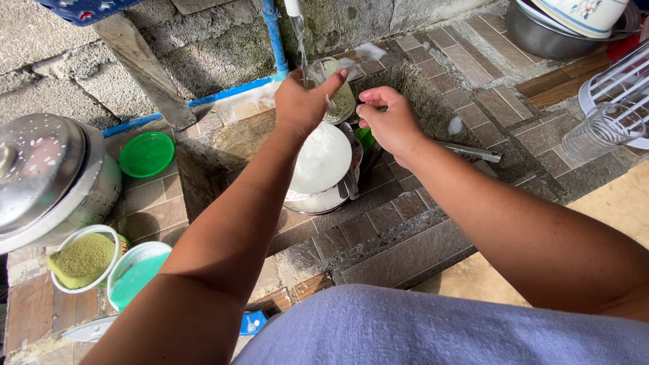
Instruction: The person washes various dishes and utensils by hand at an outdoor sink using a sponge and soapy water.
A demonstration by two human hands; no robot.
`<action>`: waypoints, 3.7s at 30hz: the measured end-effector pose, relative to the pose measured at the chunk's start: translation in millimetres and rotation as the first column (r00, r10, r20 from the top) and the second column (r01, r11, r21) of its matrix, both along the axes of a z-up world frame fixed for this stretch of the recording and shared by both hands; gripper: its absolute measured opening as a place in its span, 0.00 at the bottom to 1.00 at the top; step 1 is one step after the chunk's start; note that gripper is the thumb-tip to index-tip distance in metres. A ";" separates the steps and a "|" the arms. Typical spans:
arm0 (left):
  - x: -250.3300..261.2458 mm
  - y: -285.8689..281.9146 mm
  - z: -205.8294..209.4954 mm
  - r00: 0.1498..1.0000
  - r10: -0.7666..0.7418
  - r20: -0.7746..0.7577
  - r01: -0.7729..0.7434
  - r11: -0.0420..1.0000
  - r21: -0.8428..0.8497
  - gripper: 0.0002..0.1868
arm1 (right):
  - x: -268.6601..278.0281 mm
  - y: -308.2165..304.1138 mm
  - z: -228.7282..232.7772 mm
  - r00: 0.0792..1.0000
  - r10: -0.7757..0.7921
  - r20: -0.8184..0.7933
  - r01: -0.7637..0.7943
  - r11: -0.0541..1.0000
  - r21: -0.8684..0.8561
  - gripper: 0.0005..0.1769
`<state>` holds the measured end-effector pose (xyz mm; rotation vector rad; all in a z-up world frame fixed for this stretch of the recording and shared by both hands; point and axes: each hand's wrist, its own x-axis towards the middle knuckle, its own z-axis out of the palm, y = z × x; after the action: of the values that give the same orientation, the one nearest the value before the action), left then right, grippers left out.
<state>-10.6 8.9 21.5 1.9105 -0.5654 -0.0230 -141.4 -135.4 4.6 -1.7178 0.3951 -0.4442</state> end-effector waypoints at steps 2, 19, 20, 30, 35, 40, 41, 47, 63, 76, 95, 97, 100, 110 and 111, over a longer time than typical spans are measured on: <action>-11.2 6.0 11.0 0.943 0.024 0.331 -0.059 0.994 0.095 0.51 | -2.0 0.7 -0.4 0.999 0.006 -0.033 -0.007 1.000 -0.015 0.15; 22.1 5.1 -0.7 0.715 -0.157 -0.681 -0.202 0.886 -0.417 0.50 | -3.8 14.2 5.9 0.988 0.125 -0.093 -0.125 0.992 -0.002 0.15; 21.9 4.0 -3.8 0.596 -0.292 -0.748 -0.243 0.822 -0.516 0.50 | -2.8 14.3 6.4 0.989 0.118 -0.090 -0.119 0.993 -0.009 0.15; 11.7 -3.6 -17.8 0.986 0.109 -0.130 -0.099 0.992 0.082 0.46 | -9.0 13.7 -1.0 0.980 0.113 -0.162 -0.111 0.994 0.024 0.14; -3.9 -2.2 1.2 0.964 0.164 0.210 -0.159 0.987 -0.038 0.52 | -16.0 17.3 4.3 0.972 0.099 -0.211 -0.093 0.995 0.038 0.15; -7.2 -4.3 10.3 0.945 0.274 0.179 -0.275 0.961 -0.022 0.54 | -17.2 18.2 11.1 0.970 0.101 -0.223 -0.095 0.995 0.036 0.15; -6.5 -4.9 9.5 0.953 0.276 0.123 -0.277 0.961 -0.013 0.55 | -17.6 19.3 11.5 0.967 0.102 -0.234 -0.094 0.994 0.046 0.15; 3.5 -8.1 3.5 0.960 0.278 0.029 -0.279 0.953 0.118 0.57 | -16.6 25.4 6.0 0.958 0.141 -0.251 -0.123 0.989 0.085 0.15; 7.3 -0.9 -6.4 0.756 -0.061 -0.652 -0.061 0.985 -0.163 0.50 | -18.9 22.4 -1.9 0.971 0.102 -0.216 -0.082 0.992 0.099 0.13; -0.8 -6.4 -10.8 0.303 -0.506 -0.807 -0.371 0.717 -0.589 0.47 | -37.3 1.5 -9.6 0.980 0.087 -0.179 -0.065 0.990 0.128 0.12; -126.8 -192.3 -14.4 0.792 -0.113 -0.600 -0.068 0.960 -0.271 0.47 | -178.5 -179.7 -25.9 0.903 -0.367 0.223 0.425 0.838 -0.342 0.09; -152.9 -224.2 -9.7 0.948 -0.043 -0.315 0.001 0.991 -0.134 0.50 | -209.6 -217.5 -23.0 0.772 -0.604 0.199 0.613 0.625 -0.483 0.17; -184.8 -266.7 -9.9 0.989 -0.119 0.085 0.116 0.993 0.034 0.52 | -248.9 -270.9 -22.1 0.653 -0.705 0.276 0.662 0.355 -0.660 0.35; -221.3 -369.2 -23.5 0.963 -0.264 0.054 0.226 0.900 0.373 0.57 | -270.7 -339.3 -63.6 0.863 -0.482 -0.154 0.370 0.809 -0.456 0.49; -220.7 -374.7 -24.7 0.965 -0.259 0.047 0.220 0.891 0.396 0.57 | -275.3 -338.5 -65.9 0.870 -0.484 -0.092 0.390 0.791 -0.471 0.48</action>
<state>-231.3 -365.8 -3.2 2.2223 -0.9185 -0.2172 -416.8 -473.9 -61.3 -2.1250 0.9214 -0.7390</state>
